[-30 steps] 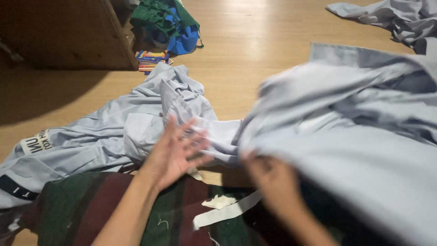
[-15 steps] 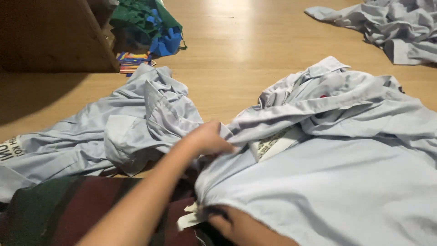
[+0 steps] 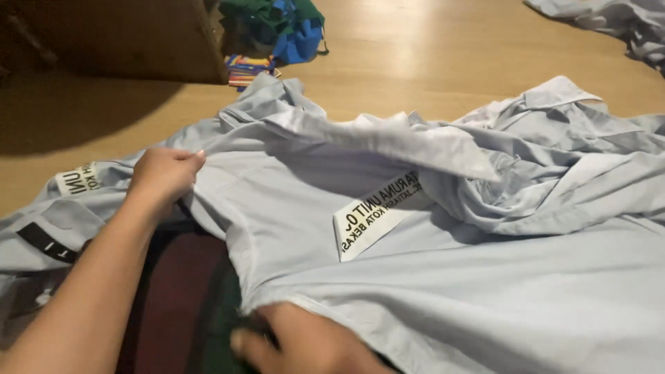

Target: Using scissors to carefully remove a printed fabric strip from a light blue shirt.

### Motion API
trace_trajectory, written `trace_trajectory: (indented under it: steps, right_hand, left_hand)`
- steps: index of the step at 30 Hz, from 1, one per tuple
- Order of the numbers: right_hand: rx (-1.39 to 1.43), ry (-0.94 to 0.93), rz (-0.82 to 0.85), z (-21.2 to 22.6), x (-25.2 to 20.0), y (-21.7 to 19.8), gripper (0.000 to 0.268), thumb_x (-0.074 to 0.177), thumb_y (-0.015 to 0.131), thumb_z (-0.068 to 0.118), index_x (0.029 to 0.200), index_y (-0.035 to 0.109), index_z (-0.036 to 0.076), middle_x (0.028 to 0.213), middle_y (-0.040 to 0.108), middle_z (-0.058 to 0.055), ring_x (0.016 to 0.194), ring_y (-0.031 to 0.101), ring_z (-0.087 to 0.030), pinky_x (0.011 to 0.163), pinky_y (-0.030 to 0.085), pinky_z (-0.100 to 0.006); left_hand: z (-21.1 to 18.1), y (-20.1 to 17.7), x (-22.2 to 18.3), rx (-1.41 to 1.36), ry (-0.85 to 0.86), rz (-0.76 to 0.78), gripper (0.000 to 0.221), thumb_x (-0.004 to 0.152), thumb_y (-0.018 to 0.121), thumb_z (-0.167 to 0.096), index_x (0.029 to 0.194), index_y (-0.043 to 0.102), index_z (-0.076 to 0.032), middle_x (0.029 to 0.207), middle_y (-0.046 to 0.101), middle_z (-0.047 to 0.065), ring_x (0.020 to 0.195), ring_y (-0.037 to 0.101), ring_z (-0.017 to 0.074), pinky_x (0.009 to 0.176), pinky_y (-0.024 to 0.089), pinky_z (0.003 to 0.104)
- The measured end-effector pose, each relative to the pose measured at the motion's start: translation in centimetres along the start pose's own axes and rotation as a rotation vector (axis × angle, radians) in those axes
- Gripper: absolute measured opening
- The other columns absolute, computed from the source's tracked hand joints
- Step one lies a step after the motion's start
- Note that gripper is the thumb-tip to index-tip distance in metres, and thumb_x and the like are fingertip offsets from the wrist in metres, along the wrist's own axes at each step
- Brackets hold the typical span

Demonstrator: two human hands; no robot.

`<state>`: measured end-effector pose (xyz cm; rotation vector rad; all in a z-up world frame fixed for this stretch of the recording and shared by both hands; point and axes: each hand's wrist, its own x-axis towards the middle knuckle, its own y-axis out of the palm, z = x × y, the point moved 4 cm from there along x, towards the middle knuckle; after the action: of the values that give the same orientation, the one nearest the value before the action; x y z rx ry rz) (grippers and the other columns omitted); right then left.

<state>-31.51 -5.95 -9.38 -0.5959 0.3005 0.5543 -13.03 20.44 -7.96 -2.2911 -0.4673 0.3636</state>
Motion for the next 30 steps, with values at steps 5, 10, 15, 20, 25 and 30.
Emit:
trace_trajectory:
  steps: [5, 10, 15, 20, 25, 30]
  right_hand:
    - [0.425, 0.475, 0.311, 4.3, -8.0, -11.9, 0.041, 0.091, 0.051, 0.002, 0.114, 0.084, 0.007, 0.103, 0.085, -0.005, 0.096, 0.075, -0.013, 0.096, 0.056, -0.025]
    - [0.061, 0.464, -0.324, -6.4, -3.7, -20.2, 0.025, 0.085, 0.081, 0.028, 0.095, 0.088, 0.006, 0.072, 0.075, -0.010, 0.042, 0.051, -0.021, 0.039, 0.035, -0.030]
    - [-0.113, 0.437, -0.374, -12.4, -1.0, -23.1, 0.030, 0.084, 0.078, 0.033, 0.101, 0.085, 0.009, 0.075, 0.075, -0.016, 0.056, 0.067, -0.029, 0.044, 0.046, -0.036]
    - [-0.519, 0.254, -0.624, -20.2, 3.0, -32.0, 0.040, 0.094, 0.065, 0.033, 0.125, 0.074, 0.010, 0.117, 0.075, -0.021, 0.115, 0.070, -0.040, 0.091, 0.055, -0.054]
    - [-0.657, 0.116, -0.812, -18.2, 4.1, -36.7, 0.074, 0.084, 0.073, 0.030, 0.145, 0.044, 0.001, 0.138, 0.052, -0.029, 0.121, 0.054, -0.049, 0.095, 0.045, -0.055]
    - [-0.795, 0.117, -0.819, -14.0, 4.0, -36.8, 0.101, 0.074, 0.085, 0.035, 0.162, 0.041, 0.012, 0.149, 0.058, -0.013, 0.123, 0.061, -0.041, 0.089, 0.051, -0.056]
  left_hand:
    - [-7.4, 1.2, -4.0, 0.216, 0.680, -0.389, 0.026, 0.091, 0.069, -0.009, 0.116, 0.070, -0.005, 0.113, 0.062, 0.021, 0.097, 0.059, 0.0394, 0.083, 0.048, 0.050]
    - [-14.6, 10.2, -14.4, -0.212, 0.669, 0.071, 0.015, 0.085, 0.066, -0.020, 0.099, 0.069, -0.014, 0.088, 0.069, 0.007, 0.086, 0.065, 0.0257, 0.078, 0.051, 0.040]
    - [-13.1, 14.6, -20.9, 0.405, 0.543, 0.648, 0.105, 0.079, 0.083, -0.050, 0.162, 0.022, -0.027, 0.160, 0.031, 0.021, 0.150, 0.017, 0.0539, 0.114, 0.006, 0.084]
    - [-8.6, 13.9, -17.9, 0.891, 0.266, 0.768, 0.134, 0.073, 0.080, -0.063, 0.166, -0.012, -0.034, 0.174, -0.020, -0.006, 0.158, -0.019, 0.0402, 0.108, 0.011, 0.087]
    - [-8.0, 9.7, -16.3, 1.111, 0.205, 0.794, 0.139, 0.074, 0.078, -0.064, 0.162, -0.026, -0.036, 0.173, -0.026, -0.012, 0.159, -0.023, 0.0366, 0.106, 0.006, 0.091]
    - [-8.3, 8.1, -16.5, 1.046, 0.160, 0.802, 0.142, 0.065, 0.087, -0.067, 0.164, -0.010, -0.039, 0.174, -0.016, -0.014, 0.160, -0.019, 0.0365, 0.110, 0.004, 0.090]
